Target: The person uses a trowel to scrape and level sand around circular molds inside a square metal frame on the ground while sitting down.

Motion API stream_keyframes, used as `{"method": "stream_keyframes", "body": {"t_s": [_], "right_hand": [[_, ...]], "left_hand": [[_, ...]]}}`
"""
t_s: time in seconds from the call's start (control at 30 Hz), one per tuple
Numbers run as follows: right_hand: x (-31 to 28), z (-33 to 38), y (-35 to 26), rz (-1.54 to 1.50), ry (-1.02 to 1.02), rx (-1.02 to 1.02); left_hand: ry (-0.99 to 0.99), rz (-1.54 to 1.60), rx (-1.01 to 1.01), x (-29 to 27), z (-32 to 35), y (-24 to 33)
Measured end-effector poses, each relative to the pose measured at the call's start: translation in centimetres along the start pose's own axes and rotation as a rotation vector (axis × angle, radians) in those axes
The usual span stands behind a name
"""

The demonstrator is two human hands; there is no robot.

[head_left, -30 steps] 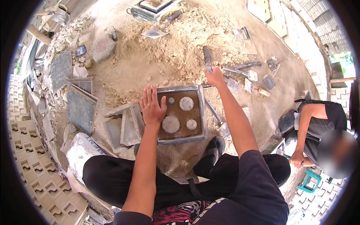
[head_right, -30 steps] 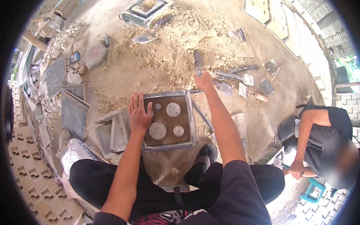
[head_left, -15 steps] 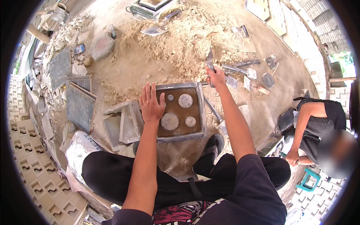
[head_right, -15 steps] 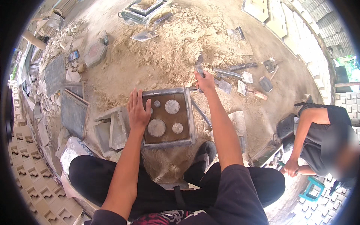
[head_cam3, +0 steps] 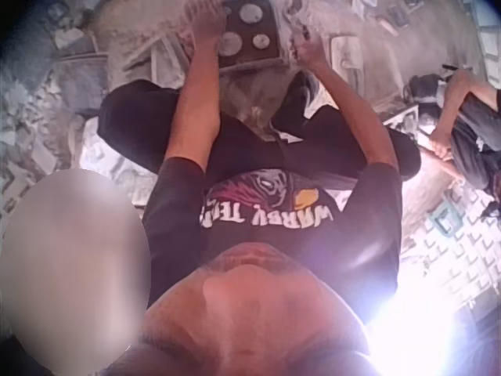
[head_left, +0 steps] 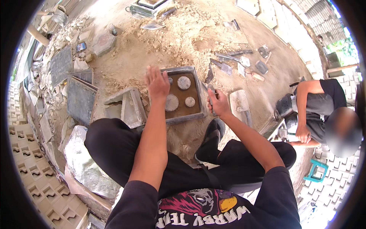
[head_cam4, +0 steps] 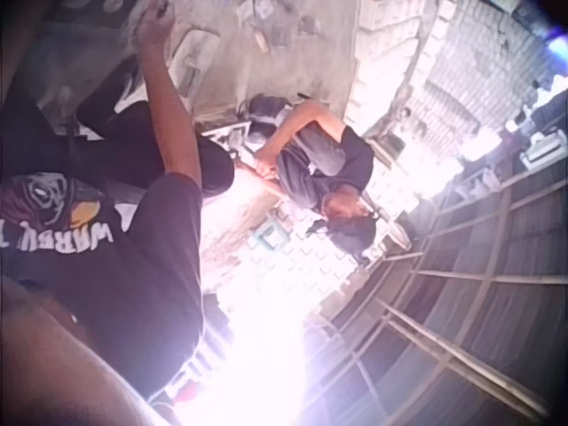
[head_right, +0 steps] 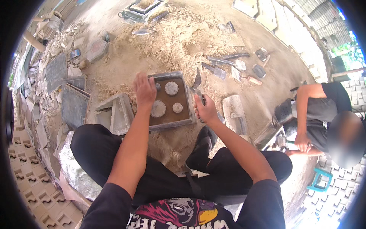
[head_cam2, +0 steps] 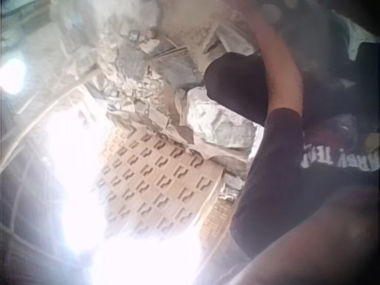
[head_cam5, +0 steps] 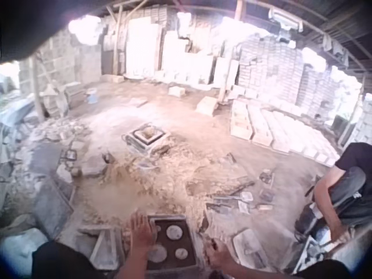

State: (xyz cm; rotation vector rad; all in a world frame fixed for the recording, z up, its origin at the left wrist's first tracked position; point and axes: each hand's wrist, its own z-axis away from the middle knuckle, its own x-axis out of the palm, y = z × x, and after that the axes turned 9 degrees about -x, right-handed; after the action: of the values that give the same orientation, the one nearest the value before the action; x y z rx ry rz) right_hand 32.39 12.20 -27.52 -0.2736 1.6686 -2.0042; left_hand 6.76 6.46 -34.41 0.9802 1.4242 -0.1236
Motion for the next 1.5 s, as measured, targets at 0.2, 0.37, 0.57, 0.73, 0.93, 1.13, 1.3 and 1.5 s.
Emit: {"method": "stream_keyframes", "body": {"t_s": [0.2, 0.37, 0.57, 0.73, 0.93, 1.13, 1.3, 1.5], "right_hand": [[1.3, 2.5, 3.2, 0.318, 0.158, -0.173], [4.6, 4.2, 3.6, 0.536, 0.283, -0.396], [1.3, 12.8, 1.0, 0.581, 0.067, -0.172], [0.3, 11.0, 1.0, 0.623, 0.07, -0.311], [-1.1, 3.6, -0.6, 0.629, 0.127, -0.304], [-3.3, -5.3, -1.3, 0.714, 0.139, -0.029], [-3.1, -10.2, 1.6, 0.69, 0.269, -0.038], [-3.1, -19.9, 2.2, 0.429, 0.337, 0.126]], "left_hand": [[-0.26, 0.656, 0.317, 3.4, 1.2, 8.9], [-0.267, 0.428, 0.318, 3.9, 1.7, 8.9], [-0.357, 0.486, 0.314, 2.5, 10.3, 8.5], [-0.219, 0.301, 0.48, 1.3, 7.6, 6.3], [-0.143, 0.15, 0.356, 1.3, 2.1, 5.0], [-0.188, -0.073, 0.183, 2.5, -1.0, 2.5], [-0.161, -0.11, 0.244, 2.6, -0.3, 3.1], [-0.144, -0.163, 0.223, 2.0, -0.5, 3.4]]}}
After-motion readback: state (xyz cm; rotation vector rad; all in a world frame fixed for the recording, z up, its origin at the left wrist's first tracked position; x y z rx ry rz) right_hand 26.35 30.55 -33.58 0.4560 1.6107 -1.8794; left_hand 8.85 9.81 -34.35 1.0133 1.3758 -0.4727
